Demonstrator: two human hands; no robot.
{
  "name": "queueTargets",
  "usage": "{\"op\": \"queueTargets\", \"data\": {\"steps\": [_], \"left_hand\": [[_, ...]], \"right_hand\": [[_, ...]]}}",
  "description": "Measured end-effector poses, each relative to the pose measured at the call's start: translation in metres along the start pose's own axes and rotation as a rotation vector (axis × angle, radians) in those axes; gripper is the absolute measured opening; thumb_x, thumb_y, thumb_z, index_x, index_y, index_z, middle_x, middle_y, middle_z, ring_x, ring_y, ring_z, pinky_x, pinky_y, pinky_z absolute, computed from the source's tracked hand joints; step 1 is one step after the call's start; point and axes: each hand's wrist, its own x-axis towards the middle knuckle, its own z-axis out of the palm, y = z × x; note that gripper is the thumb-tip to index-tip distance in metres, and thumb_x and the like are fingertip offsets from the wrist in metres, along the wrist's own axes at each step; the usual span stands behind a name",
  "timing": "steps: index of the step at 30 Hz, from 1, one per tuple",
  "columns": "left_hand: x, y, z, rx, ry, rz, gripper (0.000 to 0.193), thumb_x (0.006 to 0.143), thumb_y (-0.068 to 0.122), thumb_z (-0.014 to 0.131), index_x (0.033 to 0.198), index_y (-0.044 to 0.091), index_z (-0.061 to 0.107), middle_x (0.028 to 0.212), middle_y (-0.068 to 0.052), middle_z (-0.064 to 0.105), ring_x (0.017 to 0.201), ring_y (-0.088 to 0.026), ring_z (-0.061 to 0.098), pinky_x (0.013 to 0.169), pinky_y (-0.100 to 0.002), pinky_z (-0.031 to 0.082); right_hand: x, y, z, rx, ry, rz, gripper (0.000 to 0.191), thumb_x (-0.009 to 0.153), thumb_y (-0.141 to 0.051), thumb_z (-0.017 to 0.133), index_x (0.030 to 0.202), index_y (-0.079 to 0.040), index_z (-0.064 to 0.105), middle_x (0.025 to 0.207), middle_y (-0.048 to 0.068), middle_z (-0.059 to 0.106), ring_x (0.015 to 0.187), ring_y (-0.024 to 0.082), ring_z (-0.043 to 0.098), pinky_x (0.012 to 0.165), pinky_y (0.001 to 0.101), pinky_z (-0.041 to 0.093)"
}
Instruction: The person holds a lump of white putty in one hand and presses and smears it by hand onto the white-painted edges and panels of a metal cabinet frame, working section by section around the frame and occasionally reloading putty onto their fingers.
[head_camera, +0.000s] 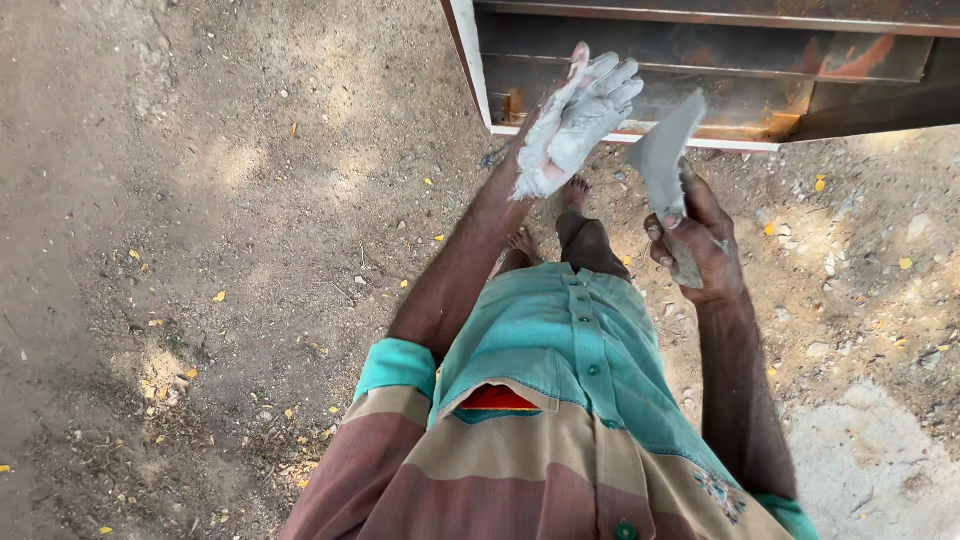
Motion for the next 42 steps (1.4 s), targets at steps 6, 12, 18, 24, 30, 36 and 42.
{"op": "queueTargets", "data": {"steps": [6, 12, 18, 24, 30, 36, 42], "left_hand": [[0.038, -0.020, -0.062, 0.276, -0.034, -0.105, 0.095, 0.093, 0.057, 0.072, 0.159, 0.003, 0.030, 0.160, -0.023, 0.040, 0.146, -0.039, 0.044, 0.122, -0.055, 0.038], [0.027, 0.035, -0.027, 0.056, 0.324, -0.112, 0.104, 0.088, 0.073, 0.058, 0.151, -0.007, 0.040, 0.150, -0.025, 0.051, 0.138, -0.039, 0.052, 0.118, -0.052, 0.038], [-0.044, 0.029, -0.031, -0.041, 0.373, -0.111, 0.069, 0.101, 0.053, 0.060, 0.142, -0.001, 0.048, 0.146, -0.023, 0.054, 0.137, -0.037, 0.053, 0.118, -0.050, 0.041], [-0.109, 0.009, -0.073, -0.180, 0.368, -0.083, 0.062, 0.101, 0.049, 0.054, 0.141, 0.001, 0.052, 0.146, -0.020, 0.059, 0.136, -0.037, 0.054, 0.115, -0.047, 0.042], [-0.165, 0.013, -0.099, -0.237, 0.506, -0.043, 0.066, 0.101, 0.049, 0.052, 0.146, 0.000, 0.048, 0.148, -0.021, 0.055, 0.134, -0.038, 0.054, 0.114, -0.050, 0.044], [-0.183, 0.023, -0.120, -0.220, 0.570, -0.031, 0.067, 0.101, 0.050, 0.051, 0.145, -0.001, 0.050, 0.148, -0.022, 0.056, 0.132, -0.038, 0.056, 0.111, -0.049, 0.044], [-0.174, 0.031, -0.119, -0.292, 0.552, -0.024, 0.061, 0.102, 0.048, 0.053, 0.139, -0.001, 0.048, 0.148, -0.024, 0.054, 0.134, -0.040, 0.055, 0.114, -0.052, 0.044]], "right_hand": [[0.003, 0.022, 0.034, -0.562, -0.224, -0.021, 0.070, 0.093, -0.007, 0.070, 0.159, -0.007, 0.046, 0.154, 0.010, 0.050, 0.098, 0.014, 0.057, 0.070, 0.0282, 0.051], [0.012, -0.025, 0.013, 0.450, -0.183, 0.099, 0.058, 0.099, -0.025, 0.065, 0.151, -0.006, 0.048, 0.129, 0.014, 0.062, 0.096, 0.029, 0.063, 0.063, 0.0356, 0.055], [0.063, -0.123, 0.057, 0.074, -0.117, -0.462, 0.070, 0.105, -0.035, 0.065, 0.158, 0.001, 0.039, 0.124, 0.022, 0.055, 0.102, 0.037, 0.059, 0.073, 0.0482, 0.051], [0.151, -0.169, 0.123, -1.313, 0.502, -1.235, 0.090, 0.100, -0.021, 0.080, 0.168, -0.014, 0.022, 0.171, 0.016, 0.012, 0.162, 0.033, 0.018, 0.134, 0.0489, 0.030], [0.206, -0.163, 0.135, -1.322, 0.571, -1.279, 0.090, 0.101, -0.022, 0.078, 0.168, -0.015, 0.018, 0.170, 0.019, 0.010, 0.162, 0.040, 0.017, 0.129, 0.0508, 0.032], [0.237, -0.159, 0.140, -1.251, 0.572, -1.283, 0.089, 0.101, -0.022, 0.081, 0.167, -0.017, 0.022, 0.169, 0.018, 0.012, 0.161, 0.038, 0.021, 0.128, 0.0504, 0.035], [0.215, -0.149, 0.147, -1.240, 0.501, -1.310, 0.090, 0.096, -0.011, 0.081, 0.167, -0.017, 0.026, 0.169, 0.018, 0.011, 0.162, 0.036, 0.019, 0.132, 0.0493, 0.034]]}}
